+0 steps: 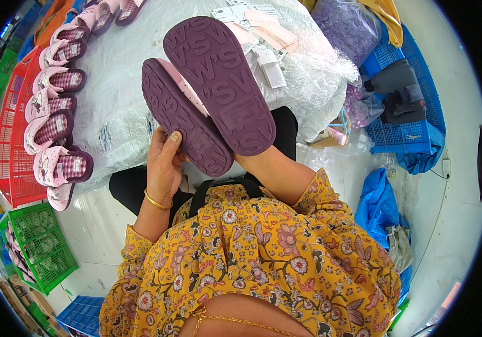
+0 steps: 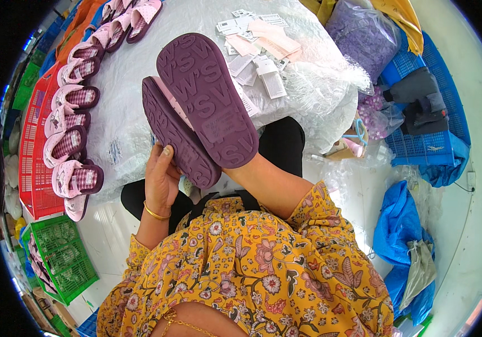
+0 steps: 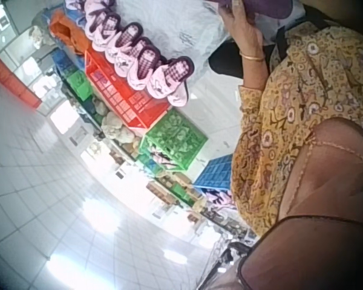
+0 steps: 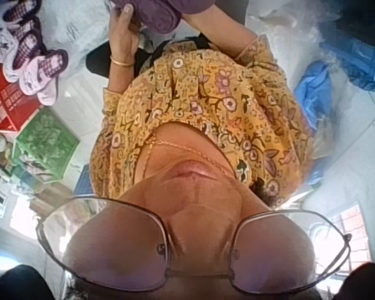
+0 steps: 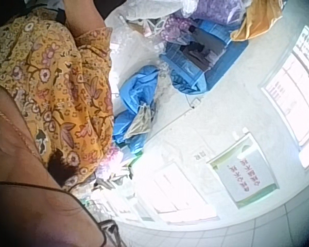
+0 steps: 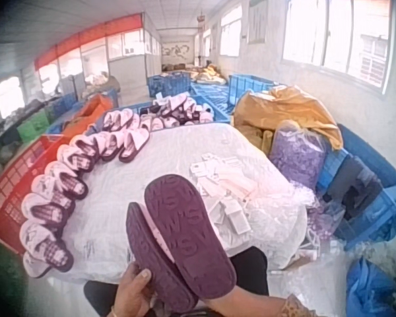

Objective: The person sits on the floor and attaches paper tags to pink and purple checkered slippers. They pick up a tag, attach it to the strap of a slipper, and place the finished pair into a blue basket. The process is repeated for multiple pairs.

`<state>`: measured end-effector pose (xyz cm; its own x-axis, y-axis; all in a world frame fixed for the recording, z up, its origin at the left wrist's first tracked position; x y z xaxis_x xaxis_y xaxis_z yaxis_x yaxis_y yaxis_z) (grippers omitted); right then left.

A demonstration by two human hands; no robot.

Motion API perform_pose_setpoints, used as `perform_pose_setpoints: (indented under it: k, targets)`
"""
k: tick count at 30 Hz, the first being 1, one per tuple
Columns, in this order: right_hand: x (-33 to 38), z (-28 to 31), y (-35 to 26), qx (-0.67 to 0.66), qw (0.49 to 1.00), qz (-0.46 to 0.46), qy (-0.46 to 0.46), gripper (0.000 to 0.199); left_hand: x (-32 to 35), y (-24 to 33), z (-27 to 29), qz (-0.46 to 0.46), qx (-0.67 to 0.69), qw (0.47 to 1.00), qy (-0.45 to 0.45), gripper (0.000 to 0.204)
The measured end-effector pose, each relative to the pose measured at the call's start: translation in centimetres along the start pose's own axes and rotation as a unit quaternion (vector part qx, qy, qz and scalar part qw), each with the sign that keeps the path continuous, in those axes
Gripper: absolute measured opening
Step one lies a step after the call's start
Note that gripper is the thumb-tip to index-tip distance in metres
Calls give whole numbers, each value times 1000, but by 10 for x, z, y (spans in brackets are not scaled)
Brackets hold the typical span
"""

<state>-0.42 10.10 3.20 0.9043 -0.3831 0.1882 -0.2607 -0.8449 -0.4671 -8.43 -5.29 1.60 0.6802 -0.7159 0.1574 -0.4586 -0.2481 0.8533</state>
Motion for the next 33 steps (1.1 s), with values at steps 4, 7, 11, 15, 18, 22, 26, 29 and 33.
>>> perform_pose_setpoints:
  k: [4, 7, 11, 15, 18, 22, 26, 29, 33]
  targets:
    - [0, 1, 1, 1, 1000, 0, 2, 22, 1, 0, -3, -1, 2, 1000, 3, 50]
    - [0, 0, 0, 5, 1000, -1, 3, 22, 0, 0, -5, -1, 5, 1000, 3, 50]
    - [-1, 0, -1, 8, 1000, 0, 3, 22, 0, -3, -2, 4, 5, 1000, 0, 50]
    - [-1, 0, 0, 9, 1000, -2, 4, 22, 0, -3, -2, 6, 12, 1000, 7, 49]
    - [-2, -1, 1, 11, 1000, -2, 4, 21, 0, -3, -2, 6, 15, 1000, 4, 48]
    - [-3, 0, 2, 12, 1000, -3, 4, 21, -1, -4, -1, 0, 10, 1000, 7, 48]
    - [-4, -1, 2, 13, 1000, -1, 5, 21, 0, -4, -2, -2, 11, 1000, 8, 49]
    - [-4, -1, 2, 17, 1000, -2, 4, 21, -1, -5, -1, -2, 10, 1000, 7, 49]
    - [-4, 0, 2, 24, 1000, 0, 6, 21, 0, -5, 0, -1, 4, 1000, 10, 48]
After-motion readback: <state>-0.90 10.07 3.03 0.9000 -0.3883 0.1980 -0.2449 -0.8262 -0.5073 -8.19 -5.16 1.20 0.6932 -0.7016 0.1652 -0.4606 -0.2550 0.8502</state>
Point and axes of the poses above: each hand's wrist, its own x-axis away from the middle knuckle, its own z-axis out of the back of the hand, y = z × x, the point moved 1 cm from there along -x, towards the middle knuckle, and after that the axes turned 5 degrees about -z, right-handed, at the moved point
